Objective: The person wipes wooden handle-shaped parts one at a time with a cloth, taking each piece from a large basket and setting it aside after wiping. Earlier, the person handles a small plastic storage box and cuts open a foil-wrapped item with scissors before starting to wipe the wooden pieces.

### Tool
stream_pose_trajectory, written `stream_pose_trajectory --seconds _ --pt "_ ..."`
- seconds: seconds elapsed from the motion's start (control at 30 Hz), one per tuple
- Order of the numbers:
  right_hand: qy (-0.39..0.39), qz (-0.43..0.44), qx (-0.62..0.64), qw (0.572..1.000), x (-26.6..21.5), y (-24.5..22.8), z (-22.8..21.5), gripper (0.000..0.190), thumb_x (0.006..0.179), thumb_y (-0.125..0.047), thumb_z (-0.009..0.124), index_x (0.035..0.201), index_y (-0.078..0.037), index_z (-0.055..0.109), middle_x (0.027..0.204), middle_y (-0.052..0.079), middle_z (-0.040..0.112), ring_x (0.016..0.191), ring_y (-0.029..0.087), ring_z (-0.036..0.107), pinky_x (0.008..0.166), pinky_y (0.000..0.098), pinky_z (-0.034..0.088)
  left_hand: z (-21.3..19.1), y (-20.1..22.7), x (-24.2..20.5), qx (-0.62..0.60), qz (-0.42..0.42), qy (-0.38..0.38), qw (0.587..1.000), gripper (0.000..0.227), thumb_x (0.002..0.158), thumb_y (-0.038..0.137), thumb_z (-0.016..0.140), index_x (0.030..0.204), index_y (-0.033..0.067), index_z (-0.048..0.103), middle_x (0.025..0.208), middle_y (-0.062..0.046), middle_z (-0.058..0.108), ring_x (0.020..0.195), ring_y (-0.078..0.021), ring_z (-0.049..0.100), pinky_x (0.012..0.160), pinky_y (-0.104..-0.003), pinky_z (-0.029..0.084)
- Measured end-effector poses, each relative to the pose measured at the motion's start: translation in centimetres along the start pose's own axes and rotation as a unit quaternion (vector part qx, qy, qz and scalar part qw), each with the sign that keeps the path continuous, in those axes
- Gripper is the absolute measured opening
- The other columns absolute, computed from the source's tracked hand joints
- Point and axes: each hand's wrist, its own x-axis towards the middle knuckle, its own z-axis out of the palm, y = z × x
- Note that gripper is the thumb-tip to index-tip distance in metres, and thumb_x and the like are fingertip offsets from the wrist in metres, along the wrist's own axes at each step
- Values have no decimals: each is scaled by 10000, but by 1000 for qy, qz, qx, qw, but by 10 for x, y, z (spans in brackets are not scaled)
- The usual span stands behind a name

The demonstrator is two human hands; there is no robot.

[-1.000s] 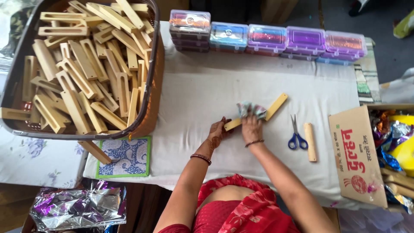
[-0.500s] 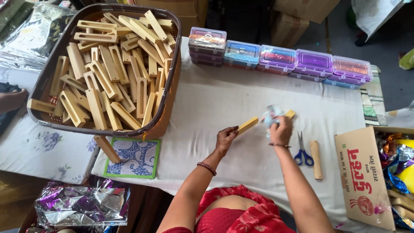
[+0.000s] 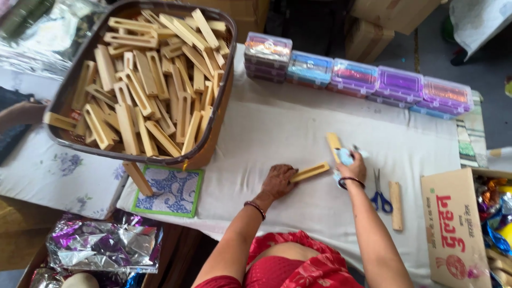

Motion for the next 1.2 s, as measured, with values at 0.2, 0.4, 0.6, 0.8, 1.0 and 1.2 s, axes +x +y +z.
stream_pose_trajectory --seconds 0.2,0.4,0.6,0.8,1.0,1.2 --pt "-72 -171 104 977 -44 -27 5 456 712 -50 748 1163 -104 706 1140 108 734 1102 270 705 951 376 552 16 -1 -4 -12 -4 56 998 516 947 268 685 1438 138 592 1254 -62 646 1254 -251 565 1125 -441 400" --pt "-48 -490 -30 870 -94 -44 32 345 748 -61 726 1088 -118 744 1055 96 700 1054 296 629 1041 442 433 21 -14 -2 -75 -44 117 989 460 894 252 768 1292 128 572 1215 -106 669 1186 -301 599 1096 -467 410" --pt "-79 -530 -26 844 -102 -9 30 369 800 -205 765 1147 -87 716 1267 166 653 1164 351 580 1021 495 395 -2 -1 0 -112 -116 71 984 700 829 45 689 1503 116 516 1142 -108 711 1122 -314 627 1056 -449 450" --pt "-9 -452 3 892 -67 34 1 315 796 -85 695 1110 -67 722 1214 163 671 1144 356 610 995 450 496 -3 3 0 -86 -64 103 989 503 900 273 764 1343 118 585 1144 -104 705 1137 -288 622 1066 -468 411" --pt "103 -303 48 946 -95 28 -6 91 878 -33 614 949 -33 670 985 144 670 999 351 622 897 460 506 -3 3 27 -59 -95 18 994 389 1032 400 619 1311 128 625 1439 -106 558 1326 -277 503 1113 -437 389" --pt "136 -220 97 961 -94 63 17 164 878 -56 551 1005 -37 652 984 155 658 986 361 625 892 472 491 1 8 70 17 -53 24 998 393 883 332 702 1228 149 656 1577 -137 415 1464 -336 357 1120 -473 324"
